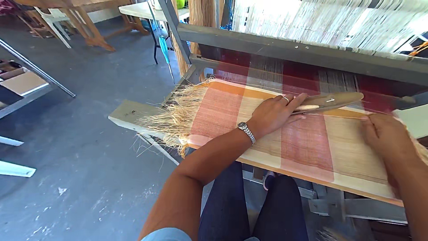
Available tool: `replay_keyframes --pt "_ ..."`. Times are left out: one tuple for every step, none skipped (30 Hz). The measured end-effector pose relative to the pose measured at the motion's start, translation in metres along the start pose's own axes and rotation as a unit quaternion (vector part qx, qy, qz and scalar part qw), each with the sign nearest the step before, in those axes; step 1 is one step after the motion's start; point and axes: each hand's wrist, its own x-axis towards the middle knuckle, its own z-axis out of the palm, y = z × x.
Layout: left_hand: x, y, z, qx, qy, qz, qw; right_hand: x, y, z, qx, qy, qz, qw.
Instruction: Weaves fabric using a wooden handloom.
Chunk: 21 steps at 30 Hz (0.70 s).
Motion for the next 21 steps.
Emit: replay_keyframes --pt "0.000 0.000 0.000 0.004 -0.010 -0.001 1.000 -0.009 -0.003 -0.004 -0.007 0.015 0.020 1.000" --pt "0.000 0.000 0.001 0.005 -0.018 0.002 1.000 -0.018 -0.012 -0.008 -0.005 0.033 0.033 0.999" --pt "0.000 0.001 0.002 0.003 -0.023 0.008 1.000 -0.028 -0.023 -0.013 -0.003 0.047 0.040 0.998" --pt "0.000 0.002 0.003 0.000 -0.030 0.014 0.999 -0.037 -0.035 -0.019 0.002 0.056 0.043 0.997" --pt "0.000 0.003 0.004 -0.001 -0.035 0.023 0.999 -0.046 -0.048 -0.025 0.010 0.062 0.038 0.997" --pt "0.000 0.004 0.005 0.002 -0.040 0.031 0.999 -0.054 -0.059 -0.030 0.014 0.068 0.032 0.997" --pt "-0.001 0.005 0.006 0.004 -0.042 0.040 0.998 -0.061 -0.067 -0.033 0.012 0.072 0.023 0.997" --pt "-0.001 0.006 0.007 0.003 -0.043 0.048 0.998 -0.068 -0.074 -0.036 0.013 0.075 0.014 0.997" --pt "-0.002 0.007 0.008 0.001 -0.044 0.054 0.998 -0.074 -0.080 -0.038 0.016 0.077 0.006 0.997" --pt "-0.002 0.008 0.009 0.002 -0.047 0.060 0.997 -0.079 -0.086 -0.041 0.017 0.075 -0.001 0.997" --pt "-0.002 0.010 0.009 0.003 -0.053 0.063 0.997 -0.083 -0.091 -0.043 0.018 0.073 -0.009 0.997" --pt "-0.002 0.010 0.008 0.001 -0.062 0.063 0.996 -0.086 -0.096 -0.045 0.020 0.068 -0.015 0.997" --pt "-0.002 0.011 0.008 0.002 -0.070 0.064 0.995 -0.088 -0.100 -0.047 0.021 0.066 -0.020 0.997" --pt "-0.002 0.010 0.009 0.005 -0.075 0.066 0.995 -0.090 -0.103 -0.047 0.023 0.067 -0.025 0.997" --pt "-0.003 0.010 0.010 0.011 -0.076 0.069 0.995 -0.091 -0.105 -0.047 0.024 0.071 -0.031 0.997" --pt "-0.003 0.009 0.011 0.017 -0.074 0.072 0.994 -0.091 -0.107 -0.048 0.024 0.073 -0.034 0.996" --pt "-0.003 0.009 0.011 0.021 -0.072 0.073 0.995 -0.092 -0.108 -0.048 0.024 0.074 -0.036 0.996" --pt "-0.003 0.008 0.011 0.025 -0.072 0.071 0.995 -0.092 -0.110 -0.048 0.026 0.073 -0.038 0.996" --pt "-0.003 0.008 0.010 0.026 -0.073 0.068 0.995 -0.092 -0.112 -0.048 0.029 0.071 -0.040 0.996" --pt "-0.003 0.007 0.010 0.027 -0.072 0.066 0.995 -0.093 -0.113 -0.048 0.033 0.071 -0.044 0.996" --pt "-0.003 0.006 0.010 0.027 -0.070 0.064 0.995 -0.094 -0.114 -0.047 0.039 0.071 -0.048 0.996"
